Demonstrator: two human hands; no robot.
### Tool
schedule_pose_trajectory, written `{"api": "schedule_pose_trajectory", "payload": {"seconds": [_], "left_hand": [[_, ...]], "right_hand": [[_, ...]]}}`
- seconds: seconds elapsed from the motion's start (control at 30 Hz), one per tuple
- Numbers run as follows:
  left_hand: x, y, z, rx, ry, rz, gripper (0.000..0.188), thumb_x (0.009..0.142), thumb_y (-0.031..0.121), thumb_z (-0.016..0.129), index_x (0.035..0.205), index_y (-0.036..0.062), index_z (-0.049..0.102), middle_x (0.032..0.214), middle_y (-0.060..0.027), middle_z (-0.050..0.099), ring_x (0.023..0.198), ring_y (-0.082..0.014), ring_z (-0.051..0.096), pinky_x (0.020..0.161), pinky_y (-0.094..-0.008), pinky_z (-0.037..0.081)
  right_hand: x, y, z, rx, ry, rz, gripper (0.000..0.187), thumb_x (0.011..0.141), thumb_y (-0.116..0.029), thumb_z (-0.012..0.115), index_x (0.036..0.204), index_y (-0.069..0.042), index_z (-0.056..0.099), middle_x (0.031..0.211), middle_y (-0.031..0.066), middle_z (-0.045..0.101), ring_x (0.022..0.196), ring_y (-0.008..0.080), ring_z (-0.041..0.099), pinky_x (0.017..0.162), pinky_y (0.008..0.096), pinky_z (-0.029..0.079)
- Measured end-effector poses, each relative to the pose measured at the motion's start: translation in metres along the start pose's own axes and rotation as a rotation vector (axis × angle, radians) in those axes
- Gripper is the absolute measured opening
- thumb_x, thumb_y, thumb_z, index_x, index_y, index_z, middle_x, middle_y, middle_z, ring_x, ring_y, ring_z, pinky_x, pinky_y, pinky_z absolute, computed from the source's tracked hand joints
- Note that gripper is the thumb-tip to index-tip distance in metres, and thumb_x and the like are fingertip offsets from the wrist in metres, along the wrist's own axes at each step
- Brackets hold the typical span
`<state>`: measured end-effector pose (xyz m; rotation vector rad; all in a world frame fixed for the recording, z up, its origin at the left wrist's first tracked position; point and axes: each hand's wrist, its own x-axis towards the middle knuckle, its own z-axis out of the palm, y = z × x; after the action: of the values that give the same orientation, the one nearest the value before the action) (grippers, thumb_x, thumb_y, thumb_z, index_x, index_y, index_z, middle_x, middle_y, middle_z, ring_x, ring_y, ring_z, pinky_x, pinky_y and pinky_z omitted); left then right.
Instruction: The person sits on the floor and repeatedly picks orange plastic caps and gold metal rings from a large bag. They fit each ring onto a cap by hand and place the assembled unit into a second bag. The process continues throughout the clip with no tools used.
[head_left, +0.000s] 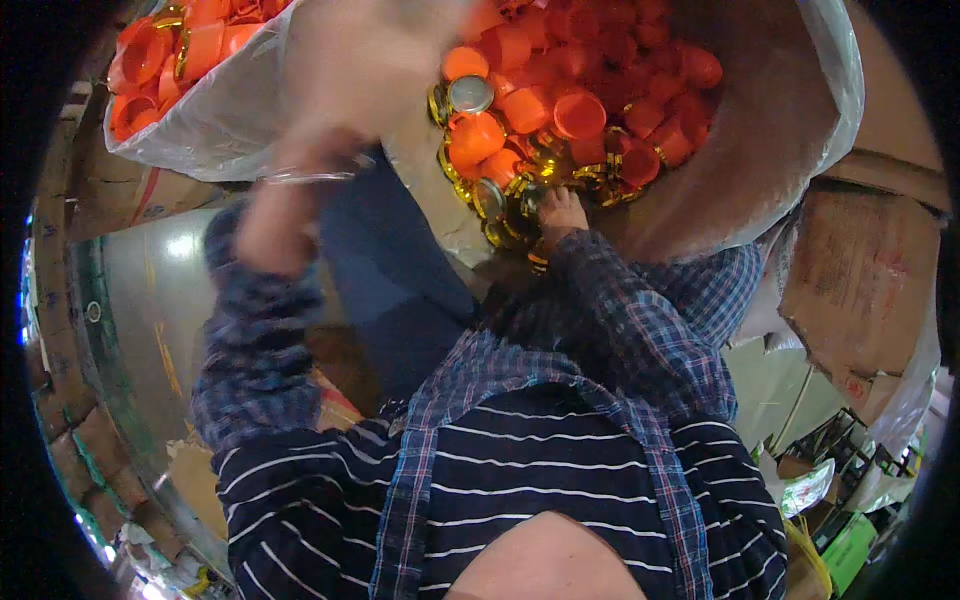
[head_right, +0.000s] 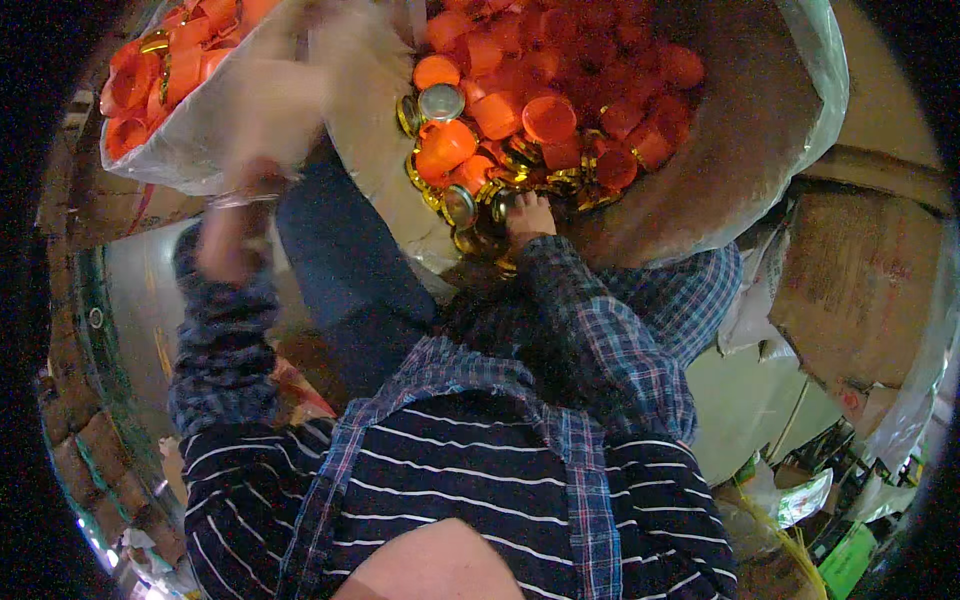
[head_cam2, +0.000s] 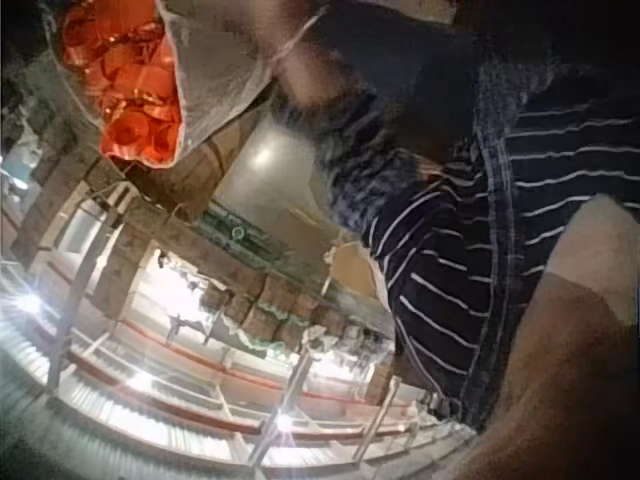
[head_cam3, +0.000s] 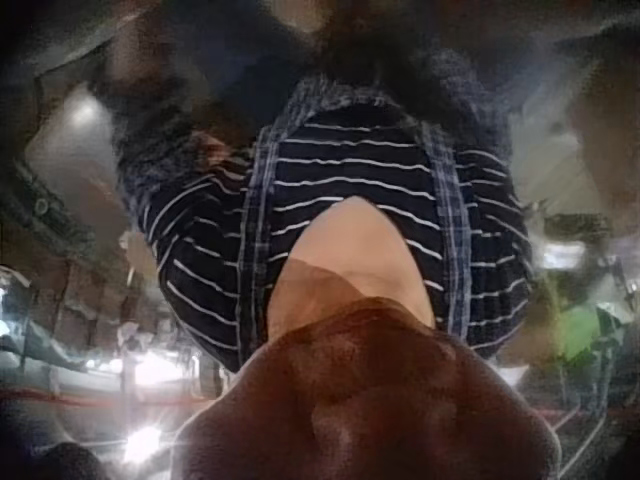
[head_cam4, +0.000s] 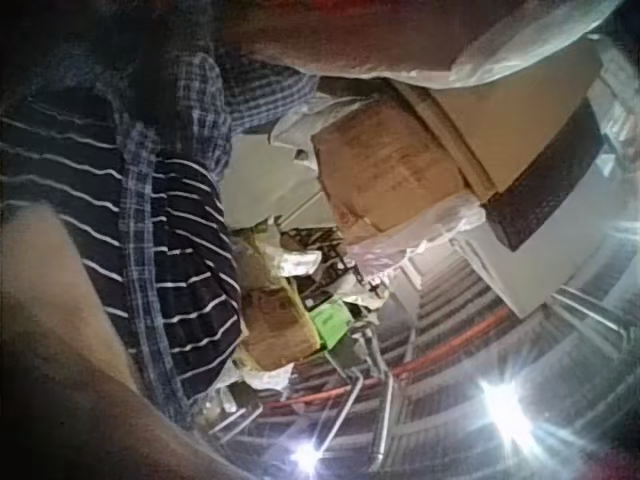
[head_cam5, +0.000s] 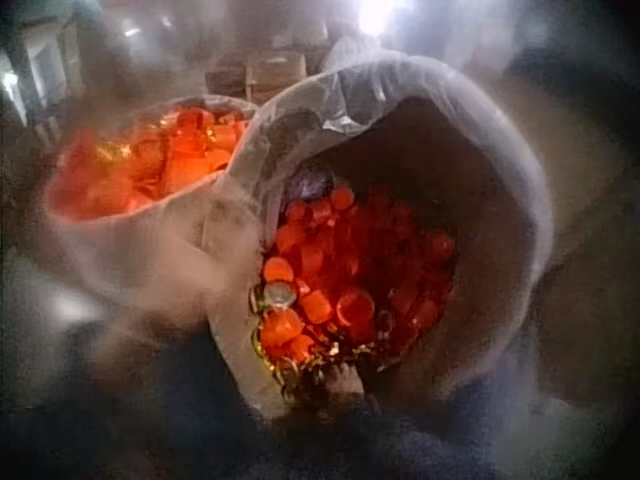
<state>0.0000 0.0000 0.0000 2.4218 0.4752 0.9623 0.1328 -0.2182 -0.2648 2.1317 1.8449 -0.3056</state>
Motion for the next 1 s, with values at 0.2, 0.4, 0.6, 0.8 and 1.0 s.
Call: {"api": "schedule_pose_trajectory", "payload": {"seconds": [0.2, 0.4, 0.6, 0.8, 1.0], "left_hand": [[-0.042, -0.027, 0.191, 0.197, -0.458, 0.137, 0.022, 0.085, 0.017, 0.066, 0.102, 0.0037, 0.068, 0.113, -0.0132, 0.067, 0.119, -0.0304, 0.056, 0.111, -0.0454, 0.035], [-0.051, -0.074, 0.272, 0.559, -0.798, 0.143, 0.021, 0.089, 0.018, 0.055, 0.099, 0.0071, 0.071, 0.094, -0.0127, 0.073, 0.111, -0.0293, 0.063, 0.12, -0.0501, 0.02], [-0.038, -0.069, 0.208, -0.546, -0.455, -0.65, 0.026, 0.095, 0.025, 0.057, 0.099, -0.0003, 0.063, 0.102, -0.0178, 0.068, 0.096, -0.0346, 0.066, 0.086, -0.0423, 0.05], [-0.064, 0.033, 0.077, -1.696, -0.051, -1.139, 0.025, 0.101, 0.016, 0.052, 0.119, 0.0, 0.058, 0.115, -0.0093, 0.065, 0.108, -0.0213, 0.064, 0.099, -0.0367, 0.048], [-0.083, 0.097, 0.045, -1.631, 0.147, -1.125, 0.029, 0.102, 0.021, 0.052, 0.124, 0.0028, 0.057, 0.118, -0.0073, 0.065, 0.109, -0.0193, 0.063, 0.098, -0.0361, 0.05]], "right_hand": [[-0.007, -0.017, -0.053, 0.175, -0.183, 0.062, 0.02, 0.094, -0.019, 0.061, 0.109, -0.01, 0.069, 0.12, 0.0092, 0.063, 0.113, 0.0253, 0.056, 0.095, 0.0411, 0.046], [-0.059, -0.016, -0.131, 0.435, -0.21, -0.114, 0.022, 0.083, -0.024, 0.068, 0.095, -0.005, 0.067, 0.091, 0.0174, 0.071, 0.085, 0.035, 0.07, 0.074, 0.0441, 0.056], [-0.097, 0.032, -0.185, 1.22, 0.256, 0.184, 0.031, 0.091, -0.013, 0.063, 0.12, -0.002, 0.059, 0.105, 0.0136, 0.068, 0.095, 0.0256, 0.067, 0.084, 0.0357, 0.053], [-0.095, 0.033, -0.197, 2.073, 0.729, 0.424, 0.029, 0.101, -0.013, 0.054, 0.127, -0.001, 0.058, 0.122, 0.0055, 0.062, 0.111, 0.0179, 0.059, 0.098, 0.0301, 0.045], [-0.103, -0.02, -0.212, 1.15, 0.985, 0.126, 0.037, 0.098, -0.015, 0.053, 0.131, 0.0, 0.056, 0.131, 0.0182, 0.055, 0.122, 0.0326, 0.052, 0.109, 0.0387, 0.035]]}}
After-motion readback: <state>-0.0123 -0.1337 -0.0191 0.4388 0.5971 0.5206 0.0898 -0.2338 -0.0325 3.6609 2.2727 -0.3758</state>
